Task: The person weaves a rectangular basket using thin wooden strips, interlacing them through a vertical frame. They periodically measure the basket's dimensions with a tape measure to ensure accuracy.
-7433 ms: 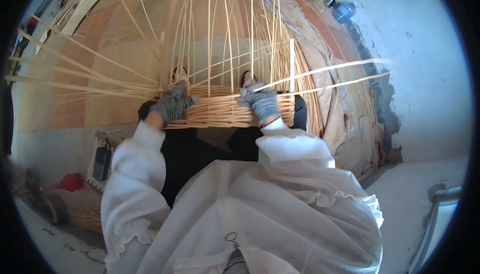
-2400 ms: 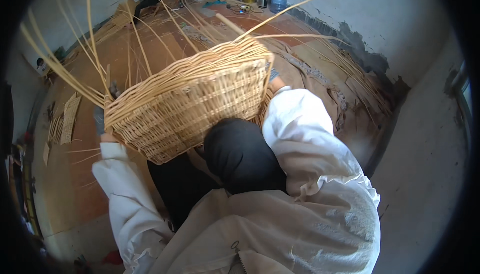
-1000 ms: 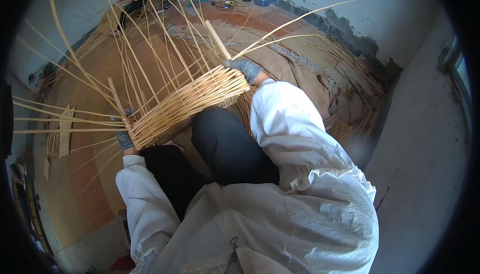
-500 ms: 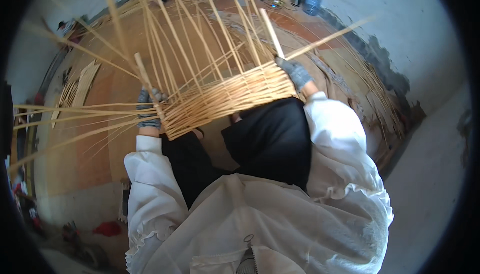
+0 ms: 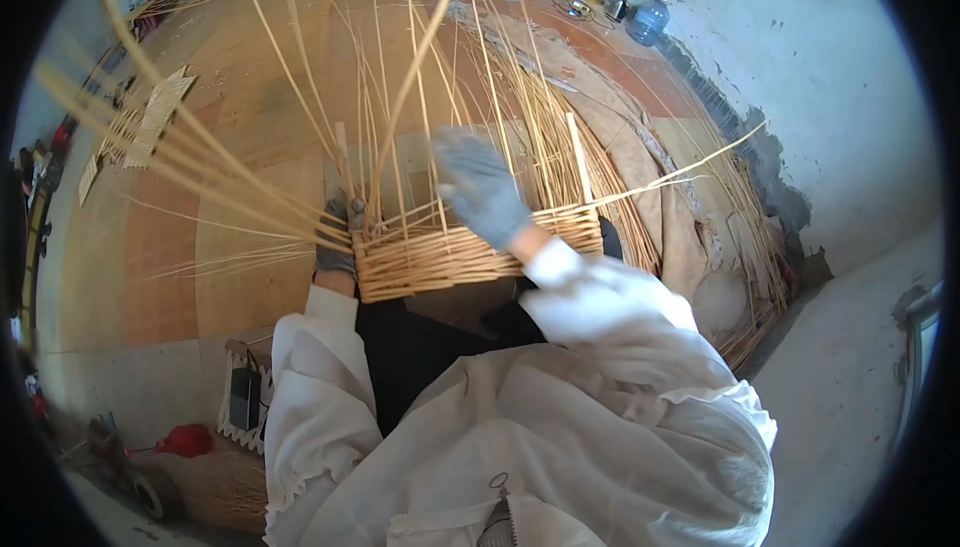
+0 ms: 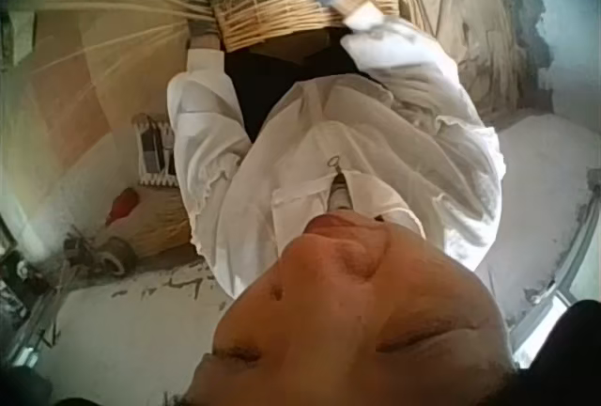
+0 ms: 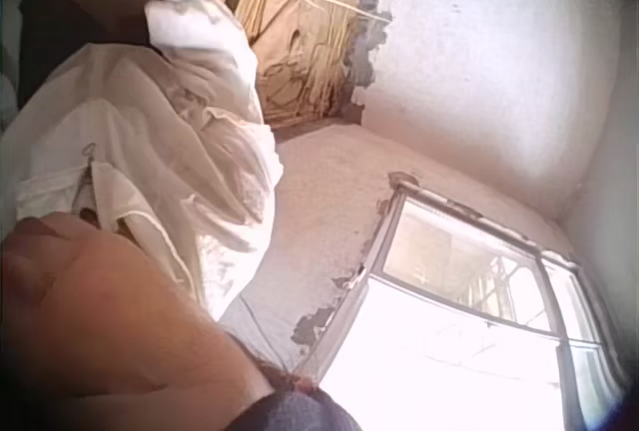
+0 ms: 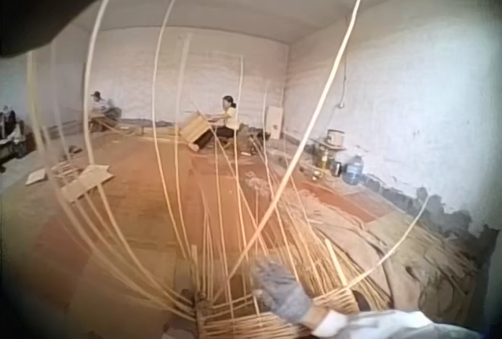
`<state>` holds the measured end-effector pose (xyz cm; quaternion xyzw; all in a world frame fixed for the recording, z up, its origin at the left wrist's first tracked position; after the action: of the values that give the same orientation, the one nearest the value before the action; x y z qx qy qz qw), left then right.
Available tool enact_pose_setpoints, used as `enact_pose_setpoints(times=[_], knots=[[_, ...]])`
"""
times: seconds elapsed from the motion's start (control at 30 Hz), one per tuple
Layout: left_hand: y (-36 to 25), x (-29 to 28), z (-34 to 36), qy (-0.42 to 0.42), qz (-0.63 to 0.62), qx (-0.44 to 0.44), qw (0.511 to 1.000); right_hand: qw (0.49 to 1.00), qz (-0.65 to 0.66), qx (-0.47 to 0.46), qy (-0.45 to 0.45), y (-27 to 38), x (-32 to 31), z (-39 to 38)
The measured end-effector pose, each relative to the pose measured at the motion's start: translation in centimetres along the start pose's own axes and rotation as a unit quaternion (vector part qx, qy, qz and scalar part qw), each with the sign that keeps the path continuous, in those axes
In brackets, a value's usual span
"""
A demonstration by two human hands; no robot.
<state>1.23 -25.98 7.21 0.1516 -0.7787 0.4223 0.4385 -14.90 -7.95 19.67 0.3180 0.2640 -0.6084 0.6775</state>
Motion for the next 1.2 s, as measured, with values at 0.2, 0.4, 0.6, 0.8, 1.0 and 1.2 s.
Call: enact_pose_setpoints(times=[0.2, 0.4, 0.6, 0.8, 1.0, 1.2], knots=[[-0.1, -0.8, -1.1, -0.005, 0.017, -0.002, 1.000, 0.872, -0.173, 0.130, 0.439, 3.2, 5.4, 5.0], [-0.9, -1.2, -1.3, 0.076, 0.101, 0.025, 0.992, 0.940, -0.017, 0.041, 0.339, 17.1, 2.9, 8.6], [-1.6, -4.2, -4.2, 0.070, 0.097, 0.049, 0.992, 0.939, -0.038, -0.142, 0.311, 19.4, 3.5, 5.5], [-0.7, -2.9, -2.7, 0.109, 0.093, 0.033, 0.989, 0.661, 0.517, 0.544, 0.019, 10.6, 1.6, -5.0], [-2.2, -2.2, -6.4, 0.106, 0.151, 0.089, 0.979, 0.252, 0.852, 0.458, 0.038, 4.2, 7.8, -7.9], [-2.3, -4.0, -10.8, 0.093, 0.544, 0.112, 0.826, 0.436, 0.665, 0.601, -0.078, 1.4, 6.7, -11.4]])
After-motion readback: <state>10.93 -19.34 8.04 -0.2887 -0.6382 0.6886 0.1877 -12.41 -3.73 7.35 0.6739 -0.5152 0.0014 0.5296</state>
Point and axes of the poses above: each hand's wrist, its own z-axis towards the middle knuckle, its own x-axis out of the palm, y = z × x, the point moved 3 cm from there along z, towards the middle knuckle, and after that the axes turned 2 degrees about x, right-handed, at the moved point
